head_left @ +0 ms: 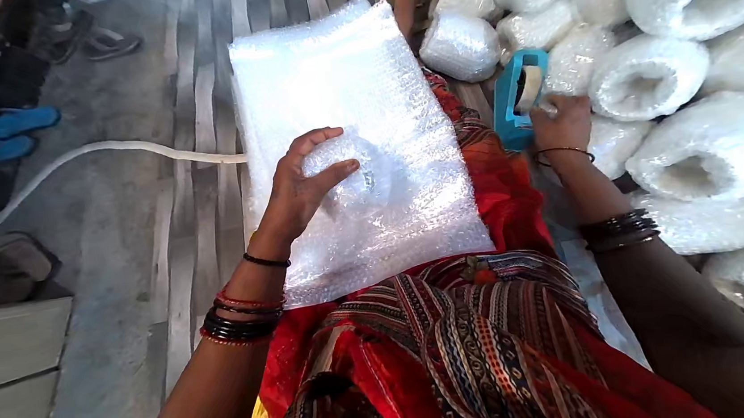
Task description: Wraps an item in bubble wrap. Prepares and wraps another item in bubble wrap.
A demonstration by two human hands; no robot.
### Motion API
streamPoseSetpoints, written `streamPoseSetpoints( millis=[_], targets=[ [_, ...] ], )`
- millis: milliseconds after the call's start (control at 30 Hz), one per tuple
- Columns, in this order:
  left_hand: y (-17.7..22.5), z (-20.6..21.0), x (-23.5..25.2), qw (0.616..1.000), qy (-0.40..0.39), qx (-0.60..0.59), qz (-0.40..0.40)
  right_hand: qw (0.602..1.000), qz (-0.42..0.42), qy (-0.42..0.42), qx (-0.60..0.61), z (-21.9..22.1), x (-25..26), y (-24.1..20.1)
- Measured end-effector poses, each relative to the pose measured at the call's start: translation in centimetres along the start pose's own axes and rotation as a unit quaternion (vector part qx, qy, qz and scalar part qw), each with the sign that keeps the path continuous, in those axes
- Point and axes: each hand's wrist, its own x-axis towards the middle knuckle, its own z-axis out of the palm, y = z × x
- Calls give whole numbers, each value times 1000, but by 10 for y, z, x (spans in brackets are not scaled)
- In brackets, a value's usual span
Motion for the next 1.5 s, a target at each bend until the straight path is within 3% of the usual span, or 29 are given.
streamPoseSetpoints(
  millis=[100,333,567,767,933,1267,1400,1500],
  targets=[
    [1,2,0,1000,-5,-3,0,997,74,-24,-2,15,33,35],
    [-6,1,11,1000,-2,22,7,983,172,-49,32,16,62,35],
    [-17,-2,12,1000,15,8,17,960,225,-18,166,19,72,52],
    [-18,1,13,999,34,10,12,956,239,-107,135,23,84,49],
    [-19,3,13,999,36,-5,13,912,282,-64,290,28,79,48],
    [-4,2,14,999,-1,46,8,841,161,4,517,55,44,74],
    [-8,4,15,999,12,41,3,847,165,-13,505,51,44,70],
    [-12,4,16,999,33,33,-3,822,183,-23,540,46,43,67]
  ],
)
